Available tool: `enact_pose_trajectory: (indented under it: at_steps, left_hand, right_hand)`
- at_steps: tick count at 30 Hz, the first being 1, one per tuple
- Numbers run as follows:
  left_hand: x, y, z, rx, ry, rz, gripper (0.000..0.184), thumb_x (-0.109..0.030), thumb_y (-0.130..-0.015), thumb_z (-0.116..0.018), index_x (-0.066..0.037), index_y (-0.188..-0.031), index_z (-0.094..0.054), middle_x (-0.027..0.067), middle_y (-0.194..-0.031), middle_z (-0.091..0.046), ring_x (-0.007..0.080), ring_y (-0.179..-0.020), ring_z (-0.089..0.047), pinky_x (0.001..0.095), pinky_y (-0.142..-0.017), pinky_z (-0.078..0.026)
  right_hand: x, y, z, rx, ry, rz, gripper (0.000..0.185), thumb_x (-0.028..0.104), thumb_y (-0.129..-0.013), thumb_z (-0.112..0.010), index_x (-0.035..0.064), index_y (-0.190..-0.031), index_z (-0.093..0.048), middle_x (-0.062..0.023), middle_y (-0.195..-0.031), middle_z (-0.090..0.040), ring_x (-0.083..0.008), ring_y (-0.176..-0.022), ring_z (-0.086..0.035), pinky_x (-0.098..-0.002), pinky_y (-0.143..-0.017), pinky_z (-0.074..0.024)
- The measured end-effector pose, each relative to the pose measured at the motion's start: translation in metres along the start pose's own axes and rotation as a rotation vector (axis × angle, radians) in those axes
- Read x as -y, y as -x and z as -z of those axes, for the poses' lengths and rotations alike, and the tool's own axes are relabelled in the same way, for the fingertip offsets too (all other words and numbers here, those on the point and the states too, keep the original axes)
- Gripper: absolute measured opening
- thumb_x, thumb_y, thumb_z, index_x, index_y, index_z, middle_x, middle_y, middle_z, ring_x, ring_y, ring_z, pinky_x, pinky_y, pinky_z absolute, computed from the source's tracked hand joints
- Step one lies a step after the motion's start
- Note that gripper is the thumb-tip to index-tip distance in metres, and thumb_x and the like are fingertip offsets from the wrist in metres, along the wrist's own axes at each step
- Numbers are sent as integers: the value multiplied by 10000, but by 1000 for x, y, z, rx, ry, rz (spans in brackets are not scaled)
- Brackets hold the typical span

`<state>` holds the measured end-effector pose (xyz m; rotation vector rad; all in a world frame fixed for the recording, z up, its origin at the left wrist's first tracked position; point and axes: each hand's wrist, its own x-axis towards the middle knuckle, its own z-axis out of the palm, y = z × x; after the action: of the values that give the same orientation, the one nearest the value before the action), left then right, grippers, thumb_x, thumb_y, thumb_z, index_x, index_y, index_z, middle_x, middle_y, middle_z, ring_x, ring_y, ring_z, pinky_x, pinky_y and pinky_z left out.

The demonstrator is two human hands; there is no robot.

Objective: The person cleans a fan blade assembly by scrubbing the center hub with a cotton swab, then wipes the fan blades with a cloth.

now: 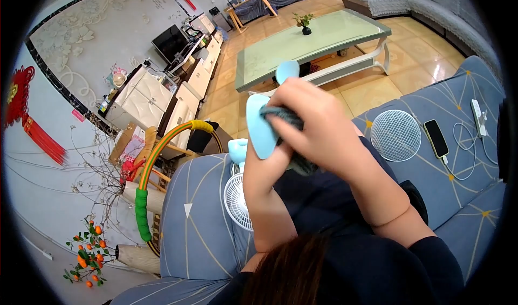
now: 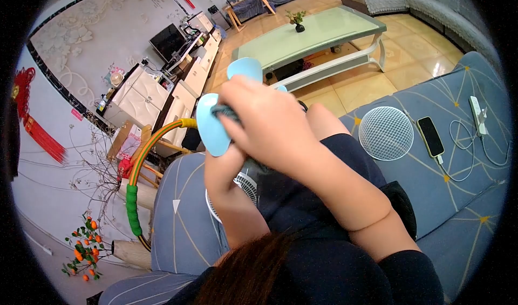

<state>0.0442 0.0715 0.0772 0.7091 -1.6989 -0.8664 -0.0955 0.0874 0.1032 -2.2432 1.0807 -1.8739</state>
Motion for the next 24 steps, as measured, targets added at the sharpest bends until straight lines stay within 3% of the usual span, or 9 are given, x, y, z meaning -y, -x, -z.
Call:
enact_pose_trajectory:
  at_steps: [2,6,10,17,21,24]
  left_hand:
    - [-3,1,-6,12,24,15,362,-5,-883,-663,10,-1226,-548,70,-1169,-628,146,-1062,-586,299,-894,-488]
    - [1,2,-2,25,23,-46,350,-2,-879,-665,4,-1209,-550,66,-1144,-629,146,-1049,-590,301,-881,-498]
    - [6,2,5,67,26,-51,336,-8,-886,-677,-15,-1200,-558,54,-1147,-626,134,-1051,-584,292,-870,-505]
    - [11,-1,2,67,70,-13,388,-44,-898,-680,-20,-1253,-525,72,-1200,-608,141,-1081,-571,307,-899,-493]
    - [2,8,-2,43,14,114,330,-59,-900,-679,23,-1201,-571,79,-1055,-673,145,-978,-617,298,-849,-494]
    - [-4,7,-3,52,-109,168,338,-65,-901,-678,20,-1210,-567,90,-1065,-672,148,-990,-618,299,-857,-493]
  right_hand:
    - [-4,-1,2,-49,3,-27,148,147,-842,-669,67,-938,-591,-110,-907,-614,-336,-824,-636,-418,-703,-521]
    - [1,-1,9,76,-100,69,155,26,-785,-701,1,-904,-605,-135,-869,-596,-332,-789,-605,-369,-688,-508]
    - [11,2,13,216,-132,132,178,45,-780,-710,28,-925,-608,-117,-889,-598,-336,-804,-606,-364,-684,-510]
    - [6,-1,2,14,-115,7,137,37,-819,-685,4,-921,-599,-132,-867,-594,-325,-805,-603,-357,-707,-503]
    - [-2,-3,5,-108,-34,-41,133,5,-812,-673,-37,-908,-593,-147,-846,-593,-304,-787,-598,-355,-716,-492]
    - [-4,-3,7,-112,-16,-44,138,6,-808,-676,-36,-911,-594,-143,-838,-590,-300,-786,-599,-348,-715,-491]
